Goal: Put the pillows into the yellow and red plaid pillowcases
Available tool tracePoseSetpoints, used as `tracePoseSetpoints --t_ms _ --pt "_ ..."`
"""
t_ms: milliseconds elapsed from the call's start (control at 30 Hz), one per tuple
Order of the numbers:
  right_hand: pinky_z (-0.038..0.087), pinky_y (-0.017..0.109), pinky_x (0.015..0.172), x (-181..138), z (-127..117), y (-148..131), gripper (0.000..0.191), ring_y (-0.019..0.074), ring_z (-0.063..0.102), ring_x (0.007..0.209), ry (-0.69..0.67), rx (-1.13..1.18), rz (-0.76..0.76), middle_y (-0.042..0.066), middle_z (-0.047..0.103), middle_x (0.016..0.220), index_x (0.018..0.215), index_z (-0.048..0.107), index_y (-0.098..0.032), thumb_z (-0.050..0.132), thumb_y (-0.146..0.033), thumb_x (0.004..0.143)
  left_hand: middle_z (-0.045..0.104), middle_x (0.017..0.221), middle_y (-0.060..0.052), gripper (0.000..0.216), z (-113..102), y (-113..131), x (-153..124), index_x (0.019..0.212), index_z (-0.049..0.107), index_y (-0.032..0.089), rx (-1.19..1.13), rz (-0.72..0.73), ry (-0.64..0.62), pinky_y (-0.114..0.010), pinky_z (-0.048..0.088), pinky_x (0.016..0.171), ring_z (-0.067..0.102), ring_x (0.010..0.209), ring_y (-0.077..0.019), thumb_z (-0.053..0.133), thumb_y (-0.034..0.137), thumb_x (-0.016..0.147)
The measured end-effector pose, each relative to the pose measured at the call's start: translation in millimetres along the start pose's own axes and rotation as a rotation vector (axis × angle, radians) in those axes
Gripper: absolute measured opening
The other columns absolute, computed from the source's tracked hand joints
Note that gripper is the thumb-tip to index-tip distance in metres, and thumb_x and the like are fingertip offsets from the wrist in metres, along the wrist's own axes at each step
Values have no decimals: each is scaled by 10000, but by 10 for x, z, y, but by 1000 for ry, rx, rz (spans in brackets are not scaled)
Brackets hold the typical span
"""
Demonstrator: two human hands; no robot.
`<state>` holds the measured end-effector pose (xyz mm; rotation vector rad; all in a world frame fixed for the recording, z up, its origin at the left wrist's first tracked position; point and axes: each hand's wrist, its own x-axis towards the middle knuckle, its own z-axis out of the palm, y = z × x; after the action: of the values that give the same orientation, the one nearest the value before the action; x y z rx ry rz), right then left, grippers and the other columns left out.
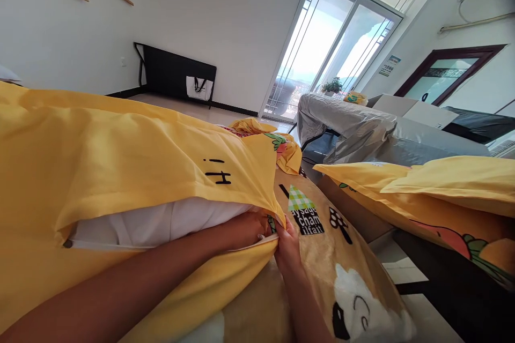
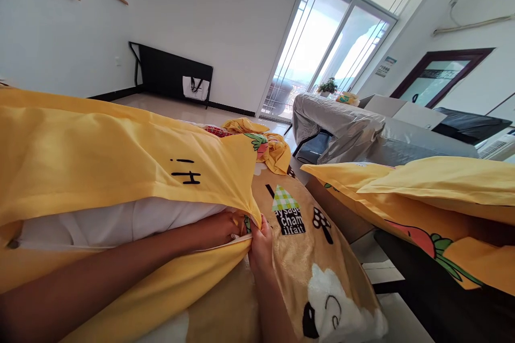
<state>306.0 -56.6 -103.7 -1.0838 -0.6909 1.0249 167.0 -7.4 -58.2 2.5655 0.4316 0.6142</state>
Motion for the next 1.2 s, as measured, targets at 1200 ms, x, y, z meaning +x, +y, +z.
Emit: tracePoseSetpoints --t_ms 1200 --pt "550 301 634 -108 99 -47 414 176 666 706 -49 306 74 -22 686 796 969 594 -234 783 -243 601 616 725 -14 153 14 -27 12 605 559 150 -547 -183 108 -238 429 750 540 750 -145 533 127 754"
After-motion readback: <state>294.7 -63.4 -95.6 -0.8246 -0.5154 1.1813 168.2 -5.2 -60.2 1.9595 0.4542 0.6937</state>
